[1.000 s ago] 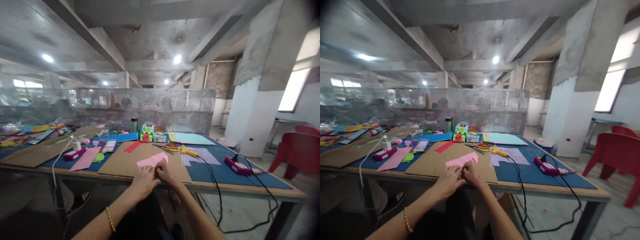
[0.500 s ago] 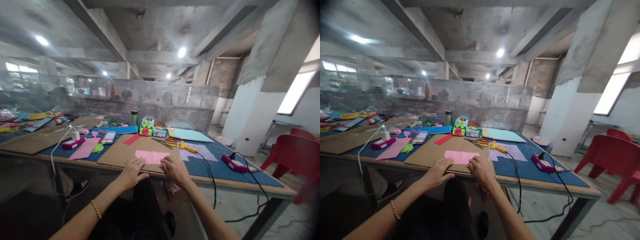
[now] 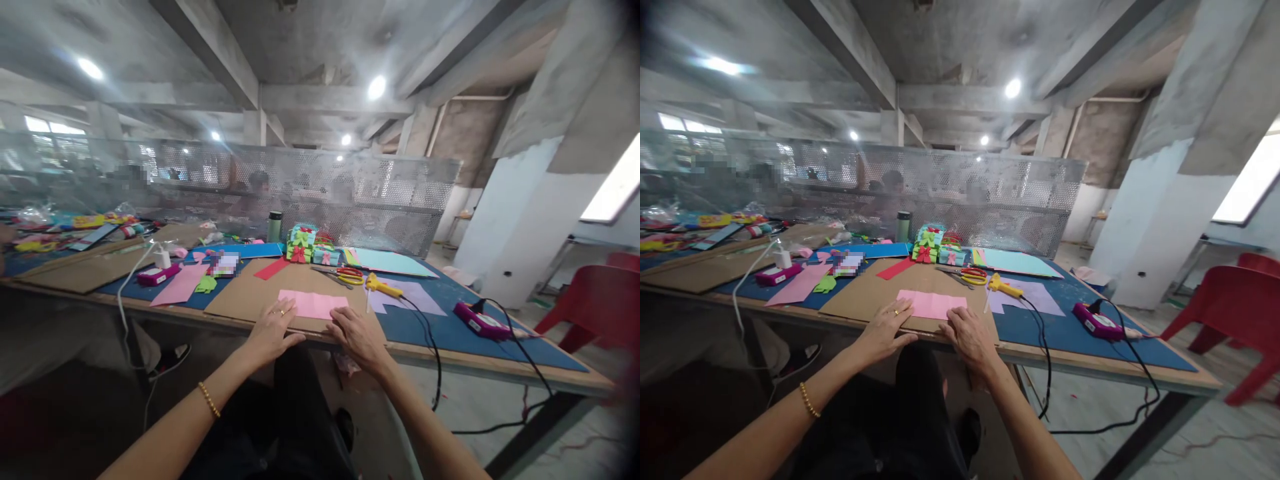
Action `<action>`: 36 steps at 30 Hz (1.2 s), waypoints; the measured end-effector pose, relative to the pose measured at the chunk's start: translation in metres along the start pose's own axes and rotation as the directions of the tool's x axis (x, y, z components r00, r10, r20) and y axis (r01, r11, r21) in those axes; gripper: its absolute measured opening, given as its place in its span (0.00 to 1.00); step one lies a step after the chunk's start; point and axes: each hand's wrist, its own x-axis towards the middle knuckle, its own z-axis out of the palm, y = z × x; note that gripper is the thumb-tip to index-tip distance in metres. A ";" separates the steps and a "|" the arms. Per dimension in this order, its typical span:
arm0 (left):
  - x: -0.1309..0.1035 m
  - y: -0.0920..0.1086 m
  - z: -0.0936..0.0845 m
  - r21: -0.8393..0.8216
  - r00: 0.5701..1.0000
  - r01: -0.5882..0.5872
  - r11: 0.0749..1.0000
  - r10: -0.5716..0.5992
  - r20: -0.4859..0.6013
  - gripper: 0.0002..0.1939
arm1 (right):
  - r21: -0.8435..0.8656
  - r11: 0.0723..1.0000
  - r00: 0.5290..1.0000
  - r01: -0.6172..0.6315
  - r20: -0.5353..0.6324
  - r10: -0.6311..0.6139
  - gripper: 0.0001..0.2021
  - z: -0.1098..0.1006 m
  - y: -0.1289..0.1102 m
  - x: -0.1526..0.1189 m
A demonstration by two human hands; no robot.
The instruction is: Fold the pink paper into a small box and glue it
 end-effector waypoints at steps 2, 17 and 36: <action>0.001 0.000 -0.001 0.028 1.000 -0.018 0.999 0.018 -0.007 0.32 | -0.013 1.000 1.000 -0.004 -0.002 0.004 0.12 -0.001 -0.002 0.001; 0.004 0.010 -0.005 0.006 0.998 0.054 0.999 -0.054 0.015 0.43 | -0.034 0.999 0.998 0.041 -0.051 -0.042 0.16 0.011 0.015 -0.001; 0.043 -0.008 -0.004 -0.031 0.966 0.241 0.970 -0.237 0.099 0.29 | -0.109 0.990 0.970 -0.088 0.218 0.110 0.14 -0.004 0.020 0.087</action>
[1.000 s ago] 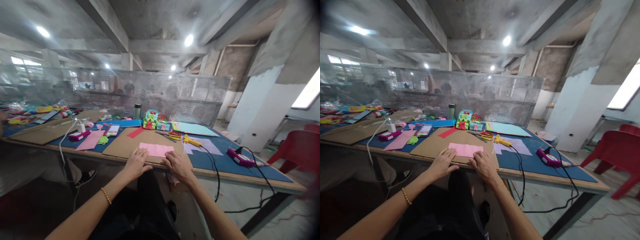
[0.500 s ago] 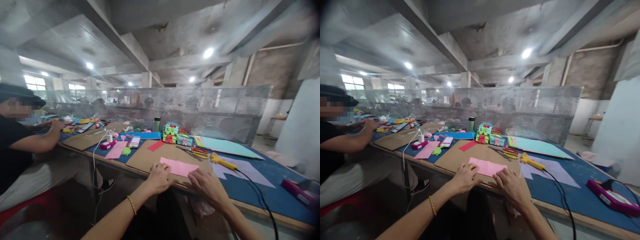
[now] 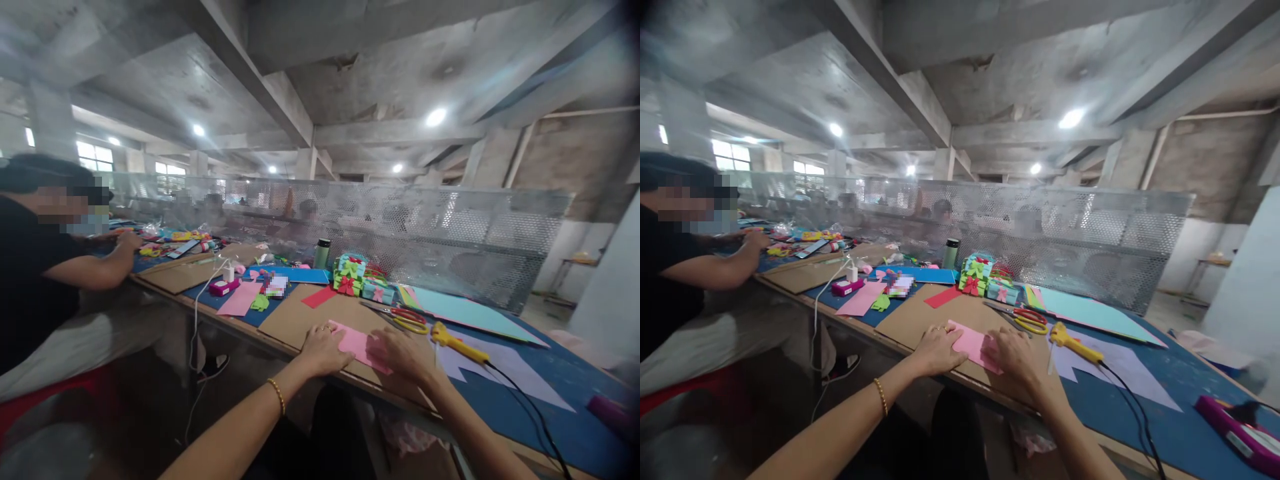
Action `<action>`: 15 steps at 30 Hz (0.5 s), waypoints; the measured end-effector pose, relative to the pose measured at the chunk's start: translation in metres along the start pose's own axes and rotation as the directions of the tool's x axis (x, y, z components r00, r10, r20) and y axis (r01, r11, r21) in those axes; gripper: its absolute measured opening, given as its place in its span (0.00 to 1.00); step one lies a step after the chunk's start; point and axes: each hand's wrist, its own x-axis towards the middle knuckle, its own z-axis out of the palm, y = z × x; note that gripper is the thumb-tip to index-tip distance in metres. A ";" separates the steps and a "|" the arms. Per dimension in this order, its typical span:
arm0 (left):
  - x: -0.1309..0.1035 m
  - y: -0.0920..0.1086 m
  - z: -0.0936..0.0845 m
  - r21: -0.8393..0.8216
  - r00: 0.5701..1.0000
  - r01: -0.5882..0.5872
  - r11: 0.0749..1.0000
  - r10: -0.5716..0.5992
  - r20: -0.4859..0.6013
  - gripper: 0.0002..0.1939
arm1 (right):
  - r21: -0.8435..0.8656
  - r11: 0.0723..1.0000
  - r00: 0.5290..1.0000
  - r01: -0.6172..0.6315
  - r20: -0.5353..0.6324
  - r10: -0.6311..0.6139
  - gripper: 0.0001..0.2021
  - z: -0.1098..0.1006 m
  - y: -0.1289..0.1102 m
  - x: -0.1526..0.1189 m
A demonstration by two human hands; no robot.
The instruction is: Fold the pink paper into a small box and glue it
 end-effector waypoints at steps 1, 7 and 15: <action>0.001 0.000 -0.001 -0.004 1.000 0.005 1.000 -0.005 -0.002 0.29 | 0.006 1.000 1.000 -0.012 0.003 0.012 0.15 -0.001 0.001 0.002; 0.007 0.000 -0.008 0.000 1.000 -0.011 1.000 0.011 -0.003 0.32 | 0.103 0.992 0.995 -0.070 0.079 0.062 0.11 -0.014 0.009 0.016; 0.013 -0.005 -0.022 0.003 0.996 -0.087 0.996 0.087 -0.032 0.20 | 0.296 0.954 0.995 -0.042 0.097 0.014 0.11 -0.027 0.024 0.022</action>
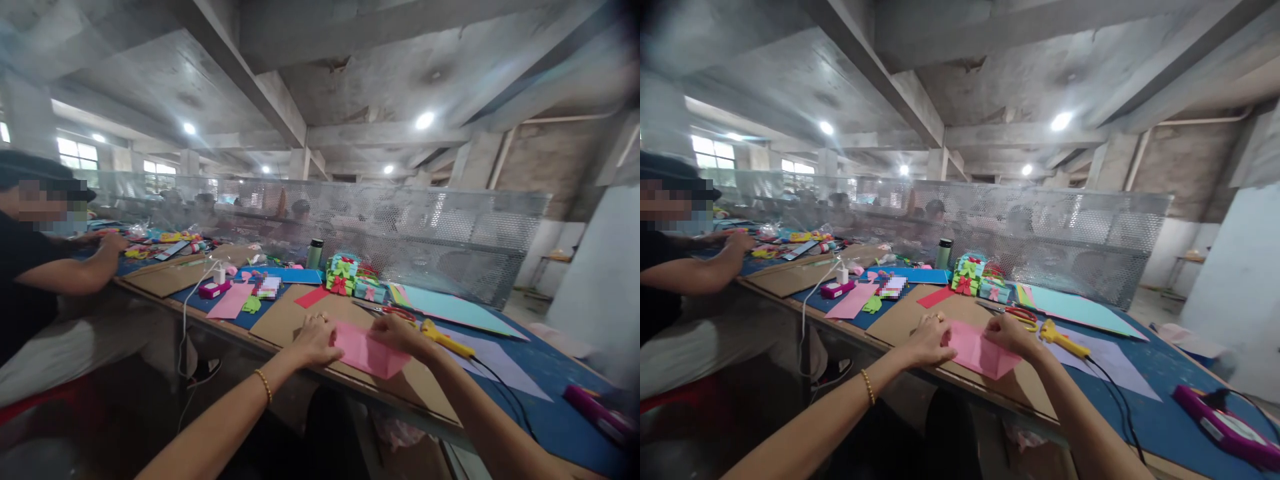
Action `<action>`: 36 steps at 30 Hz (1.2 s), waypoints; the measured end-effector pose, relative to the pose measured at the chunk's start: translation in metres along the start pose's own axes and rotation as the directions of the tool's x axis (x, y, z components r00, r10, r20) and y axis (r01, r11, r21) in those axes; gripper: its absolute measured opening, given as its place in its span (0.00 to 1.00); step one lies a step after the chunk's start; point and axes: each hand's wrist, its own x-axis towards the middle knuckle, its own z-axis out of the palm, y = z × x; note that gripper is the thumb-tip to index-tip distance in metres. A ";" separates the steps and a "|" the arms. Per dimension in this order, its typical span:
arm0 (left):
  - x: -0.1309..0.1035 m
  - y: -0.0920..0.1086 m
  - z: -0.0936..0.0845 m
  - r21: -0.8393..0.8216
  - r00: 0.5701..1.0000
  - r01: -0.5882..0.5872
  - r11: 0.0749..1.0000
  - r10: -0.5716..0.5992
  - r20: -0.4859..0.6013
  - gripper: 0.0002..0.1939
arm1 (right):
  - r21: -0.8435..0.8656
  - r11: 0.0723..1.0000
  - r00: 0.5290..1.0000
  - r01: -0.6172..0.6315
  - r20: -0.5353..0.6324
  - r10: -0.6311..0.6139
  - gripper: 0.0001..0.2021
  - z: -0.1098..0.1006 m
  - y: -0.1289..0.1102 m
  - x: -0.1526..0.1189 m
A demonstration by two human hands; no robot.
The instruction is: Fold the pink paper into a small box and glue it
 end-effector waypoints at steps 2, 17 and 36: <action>-0.002 -0.002 -0.004 -0.009 0.999 -0.037 0.999 0.037 -0.011 0.12 | 0.033 0.999 1.000 0.004 -0.012 -0.003 0.11 -0.003 0.002 -0.001; -0.021 0.012 -0.021 -0.039 0.987 0.077 0.996 -0.082 -0.141 0.09 | 0.160 0.985 0.994 -0.057 0.099 0.042 0.10 -0.017 -0.016 -0.010; 0.000 0.034 -0.026 -0.787 0.942 0.248 0.565 -0.330 0.060 0.08 | 0.371 0.927 0.989 0.052 -0.146 0.003 0.25 -0.002 -0.067 -0.043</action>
